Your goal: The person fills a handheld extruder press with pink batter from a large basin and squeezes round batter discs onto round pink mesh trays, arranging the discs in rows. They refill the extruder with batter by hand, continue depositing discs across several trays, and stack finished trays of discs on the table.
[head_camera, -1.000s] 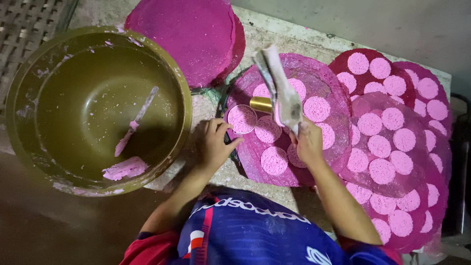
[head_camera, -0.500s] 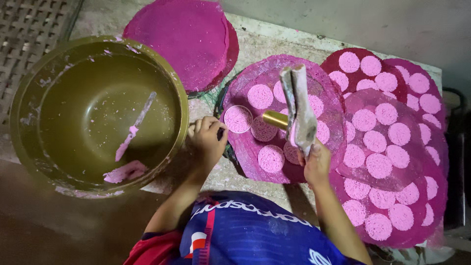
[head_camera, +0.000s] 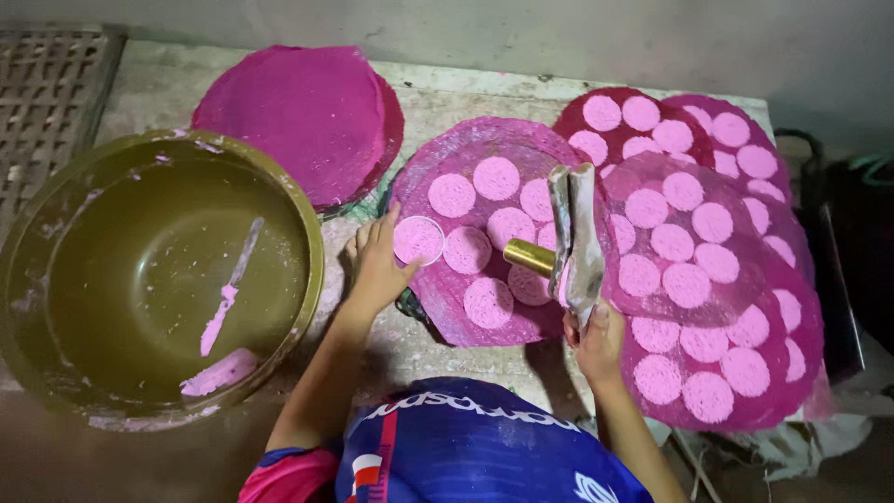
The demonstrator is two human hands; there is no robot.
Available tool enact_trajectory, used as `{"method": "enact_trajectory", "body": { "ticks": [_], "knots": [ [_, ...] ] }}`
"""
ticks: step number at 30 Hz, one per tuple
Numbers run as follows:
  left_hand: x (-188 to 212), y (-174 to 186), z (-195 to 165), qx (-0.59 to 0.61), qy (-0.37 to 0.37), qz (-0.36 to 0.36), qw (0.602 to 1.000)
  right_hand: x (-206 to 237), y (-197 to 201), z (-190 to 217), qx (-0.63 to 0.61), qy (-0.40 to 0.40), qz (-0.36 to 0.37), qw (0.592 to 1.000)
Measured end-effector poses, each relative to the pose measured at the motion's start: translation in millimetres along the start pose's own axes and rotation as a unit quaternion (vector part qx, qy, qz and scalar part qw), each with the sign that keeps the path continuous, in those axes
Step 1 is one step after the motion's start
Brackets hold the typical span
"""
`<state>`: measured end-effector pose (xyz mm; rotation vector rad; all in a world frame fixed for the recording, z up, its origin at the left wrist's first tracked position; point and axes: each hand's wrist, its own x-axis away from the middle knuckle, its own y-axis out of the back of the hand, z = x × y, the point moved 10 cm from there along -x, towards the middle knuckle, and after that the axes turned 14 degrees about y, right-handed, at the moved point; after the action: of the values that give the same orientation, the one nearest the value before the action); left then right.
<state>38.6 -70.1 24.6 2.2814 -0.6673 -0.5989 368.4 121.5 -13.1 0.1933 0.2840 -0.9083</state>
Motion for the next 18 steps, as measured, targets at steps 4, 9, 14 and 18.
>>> {"method": "enact_trajectory", "body": {
  "ticks": [4,9,14,18],
  "knots": [
    [-5,-21,-3,-0.083,0.057,0.103,0.99,20,14,0,-0.013,0.021,-0.024,0.999],
    [9,17,-28,-0.014,0.064,0.063,0.996,27,4,22,-0.008,0.008,-0.032,0.999],
    [77,61,-34,0.069,-0.034,0.113,0.991,-11,-76,38,-0.023,-0.074,0.034,0.996],
    [135,45,6,0.032,0.021,0.25,0.967,-76,-198,57,-0.091,-0.034,0.118,0.988]
  ]
}}
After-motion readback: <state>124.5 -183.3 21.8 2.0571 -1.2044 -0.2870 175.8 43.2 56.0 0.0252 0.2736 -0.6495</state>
